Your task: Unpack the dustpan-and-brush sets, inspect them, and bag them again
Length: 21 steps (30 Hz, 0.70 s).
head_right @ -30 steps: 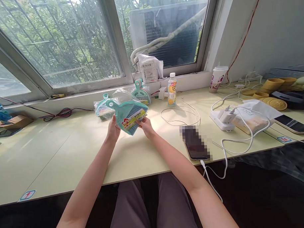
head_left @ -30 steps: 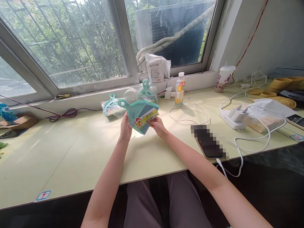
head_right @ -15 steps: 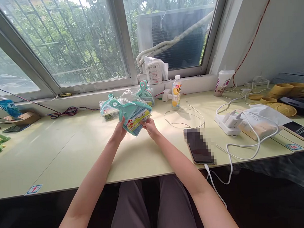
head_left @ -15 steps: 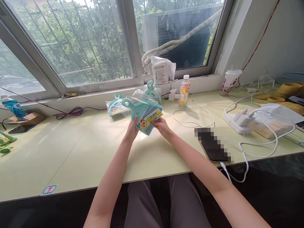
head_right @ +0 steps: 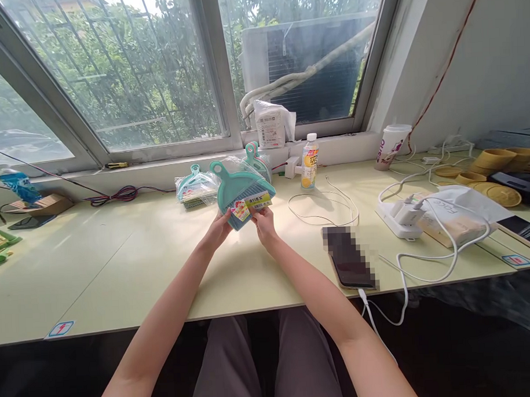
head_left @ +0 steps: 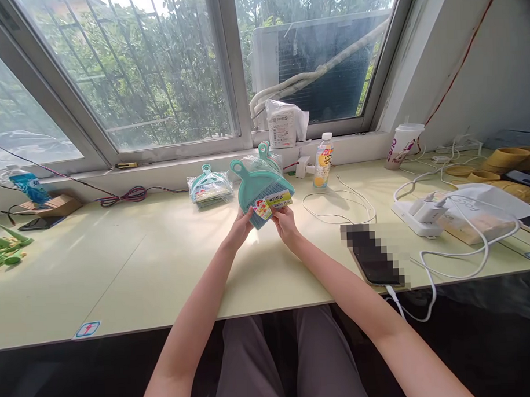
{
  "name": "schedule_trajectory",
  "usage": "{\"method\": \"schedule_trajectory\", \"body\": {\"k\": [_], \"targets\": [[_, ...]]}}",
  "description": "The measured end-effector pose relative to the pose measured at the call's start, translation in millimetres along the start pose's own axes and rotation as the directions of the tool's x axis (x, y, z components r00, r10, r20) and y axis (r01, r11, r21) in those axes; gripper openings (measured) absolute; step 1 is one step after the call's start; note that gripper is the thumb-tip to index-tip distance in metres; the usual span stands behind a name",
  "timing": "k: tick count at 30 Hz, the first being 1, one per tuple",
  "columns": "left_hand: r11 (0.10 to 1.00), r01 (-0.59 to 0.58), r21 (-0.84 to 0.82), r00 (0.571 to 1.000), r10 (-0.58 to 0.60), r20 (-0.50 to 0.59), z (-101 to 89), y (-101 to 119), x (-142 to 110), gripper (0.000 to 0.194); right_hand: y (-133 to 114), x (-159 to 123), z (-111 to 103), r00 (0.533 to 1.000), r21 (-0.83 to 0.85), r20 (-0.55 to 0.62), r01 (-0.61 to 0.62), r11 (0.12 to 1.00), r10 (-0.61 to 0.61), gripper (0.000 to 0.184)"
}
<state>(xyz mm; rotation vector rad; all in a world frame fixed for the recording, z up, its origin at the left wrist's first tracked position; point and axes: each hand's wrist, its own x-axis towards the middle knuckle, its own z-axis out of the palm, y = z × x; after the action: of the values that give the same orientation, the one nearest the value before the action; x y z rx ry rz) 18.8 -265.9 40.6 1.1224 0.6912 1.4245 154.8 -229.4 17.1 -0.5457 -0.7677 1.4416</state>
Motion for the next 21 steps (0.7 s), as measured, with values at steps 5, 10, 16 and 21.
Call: {"method": "schedule_trajectory", "body": {"k": [5,10,16,21], "targets": [[0.999,-0.035,0.03,0.999,0.035,-0.004,6.4,-8,0,0.072,-4,3,-3,1.0,-0.038,0.018,-0.009,0.999,0.01,0.038],[0.959,-0.182,0.219,0.966,0.216,-0.14,0.9,-11,3,0.09,-1,1,-3,0.999,-0.052,0.048,-0.016,0.999,0.019,0.041],[0.936,-0.225,0.272,0.948,0.275,-0.16,-0.8,-22,6,0.082,-7,3,-3,0.996,-0.054,0.042,-0.076,0.996,0.078,0.029],[0.868,-0.293,0.4,0.929,0.357,-0.095,3.6,-20,3,0.076,-15,10,-9,0.995,-0.018,-0.034,-0.096,0.995,0.096,0.024]]}}
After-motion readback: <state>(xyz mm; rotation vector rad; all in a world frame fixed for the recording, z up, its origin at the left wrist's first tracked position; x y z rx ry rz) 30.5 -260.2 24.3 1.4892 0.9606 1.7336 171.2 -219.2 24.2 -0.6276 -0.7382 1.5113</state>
